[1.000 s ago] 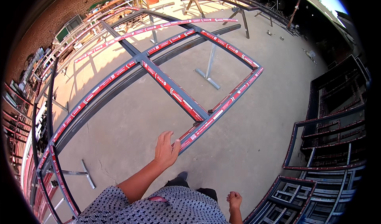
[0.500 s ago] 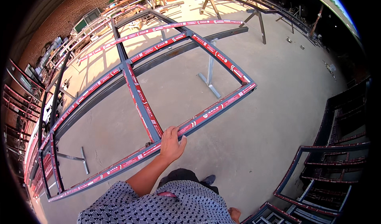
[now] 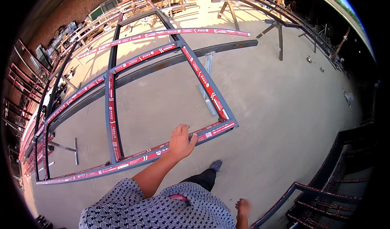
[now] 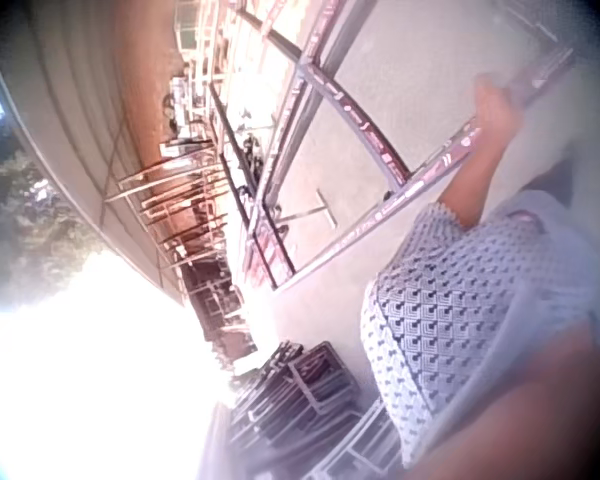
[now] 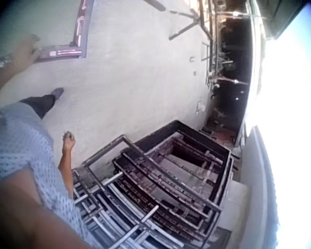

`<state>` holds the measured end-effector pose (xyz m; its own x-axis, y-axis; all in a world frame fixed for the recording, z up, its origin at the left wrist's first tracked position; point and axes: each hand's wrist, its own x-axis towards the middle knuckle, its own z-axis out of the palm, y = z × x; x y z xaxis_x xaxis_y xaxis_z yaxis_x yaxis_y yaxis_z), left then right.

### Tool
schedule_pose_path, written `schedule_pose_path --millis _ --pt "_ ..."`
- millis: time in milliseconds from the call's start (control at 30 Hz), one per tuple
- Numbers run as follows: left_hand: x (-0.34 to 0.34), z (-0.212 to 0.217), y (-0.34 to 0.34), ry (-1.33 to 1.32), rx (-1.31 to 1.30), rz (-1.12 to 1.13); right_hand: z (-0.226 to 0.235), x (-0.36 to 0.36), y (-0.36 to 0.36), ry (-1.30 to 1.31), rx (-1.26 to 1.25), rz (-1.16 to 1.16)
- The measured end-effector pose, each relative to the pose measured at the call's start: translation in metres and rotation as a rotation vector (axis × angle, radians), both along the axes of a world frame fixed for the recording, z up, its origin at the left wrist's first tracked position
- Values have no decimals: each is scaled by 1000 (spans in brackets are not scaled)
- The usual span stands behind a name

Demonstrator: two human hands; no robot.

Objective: The person assembles a window frame by hand, fitting metal bars into a larger frame structure. They repeatedly adjust and align the components to ensure a proper fit.

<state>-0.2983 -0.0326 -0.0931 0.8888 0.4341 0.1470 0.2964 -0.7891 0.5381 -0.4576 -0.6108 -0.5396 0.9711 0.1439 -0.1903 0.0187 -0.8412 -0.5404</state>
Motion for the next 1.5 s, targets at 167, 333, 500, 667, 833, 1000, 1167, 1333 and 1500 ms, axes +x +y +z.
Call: schedule_pose_path --millis 167,333,500,667,833,1000,1167,1333,1500 --pt "146 -11 -49 -26 -144 -59 -20 8 -66 -181 -149 320" --pt "254 12 -84 -38 -106 -52 17 99 -127 -289 -227 268" --pt "351 22 -124 -24 -107 1 27 215 -172 -317 -128 223" --pt "409 -4 -149 15 -137 199 112 422 -159 155 -139 91" --pt "469 -23 -186 75 -242 379 223 618 -150 632 519 -575" --pt "534 -18 -191 -28 -291 503 245 802 -185 599 462 -519" --pt "613 -25 -159 -133 -449 717 284 939 -125 529 448 -456" --pt "729 -39 -79 -291 -581 921 246 1002 -81 625 439 -359" --pt "833 -36 17 -485 -838 1057 154 1042 -114 462 239 -39"
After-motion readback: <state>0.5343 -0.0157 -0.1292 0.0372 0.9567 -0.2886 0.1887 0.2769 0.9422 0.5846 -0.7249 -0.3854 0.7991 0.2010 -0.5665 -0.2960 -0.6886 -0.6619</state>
